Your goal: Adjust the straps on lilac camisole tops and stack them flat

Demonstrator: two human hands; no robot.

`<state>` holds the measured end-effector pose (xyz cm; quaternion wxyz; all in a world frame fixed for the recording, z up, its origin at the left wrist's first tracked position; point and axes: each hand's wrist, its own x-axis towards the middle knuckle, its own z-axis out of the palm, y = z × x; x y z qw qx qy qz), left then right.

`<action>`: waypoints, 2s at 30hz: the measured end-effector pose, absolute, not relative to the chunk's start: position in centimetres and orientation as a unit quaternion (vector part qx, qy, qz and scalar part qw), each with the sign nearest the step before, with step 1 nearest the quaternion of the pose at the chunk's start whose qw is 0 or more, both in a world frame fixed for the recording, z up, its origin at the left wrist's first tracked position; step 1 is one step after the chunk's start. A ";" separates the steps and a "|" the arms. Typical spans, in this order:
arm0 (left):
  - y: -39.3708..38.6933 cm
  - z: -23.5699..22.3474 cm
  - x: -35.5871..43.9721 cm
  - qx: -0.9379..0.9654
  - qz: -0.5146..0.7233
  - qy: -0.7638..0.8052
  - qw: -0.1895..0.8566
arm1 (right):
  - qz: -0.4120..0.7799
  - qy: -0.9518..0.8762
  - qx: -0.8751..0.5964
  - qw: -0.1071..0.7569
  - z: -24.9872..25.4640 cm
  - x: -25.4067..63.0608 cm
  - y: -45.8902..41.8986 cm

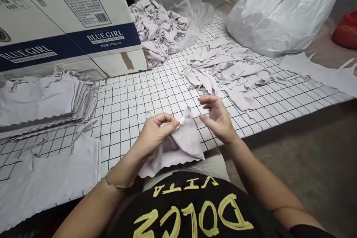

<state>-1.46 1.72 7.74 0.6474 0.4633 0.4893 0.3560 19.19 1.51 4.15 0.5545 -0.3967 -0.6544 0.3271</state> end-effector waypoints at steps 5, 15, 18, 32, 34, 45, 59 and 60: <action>1.9 9.0 -1.9 0.583 0.342 0.470 0.567 | 0.386 -0.721 -0.359 0.450 7.1 18.2 2.1; 2.6 9.3 -5.0 0.540 0.385 0.443 0.603 | 0.629 -0.541 -0.288 0.478 6.3 17.1 3.1; 2.1 9.3 -5.1 0.598 0.453 0.480 0.455 | 0.623 -0.527 -0.298 0.495 6.7 16.9 3.1; 2.3 8.4 -4.8 0.579 0.479 0.435 0.497 | 0.712 -0.331 -0.327 0.527 6.1 15.3 3.5; 2.5 8.5 -4.8 0.558 0.463 0.413 0.550 | 0.720 -0.320 -0.322 0.525 6.1 15.6 3.7; 2.8 10.2 -1.4 0.552 0.442 0.477 0.522 | 0.622 -0.395 -0.345 0.582 6.2 13.9 3.4; 3.3 9.0 -1.5 0.496 0.479 0.484 0.539 | 0.540 -0.488 -0.351 0.589 6.7 13.1 3.3; 3.3 8.9 -1.8 0.496 0.484 0.484 0.534 | 0.530 -0.502 -0.353 0.585 6.8 13.5 3.4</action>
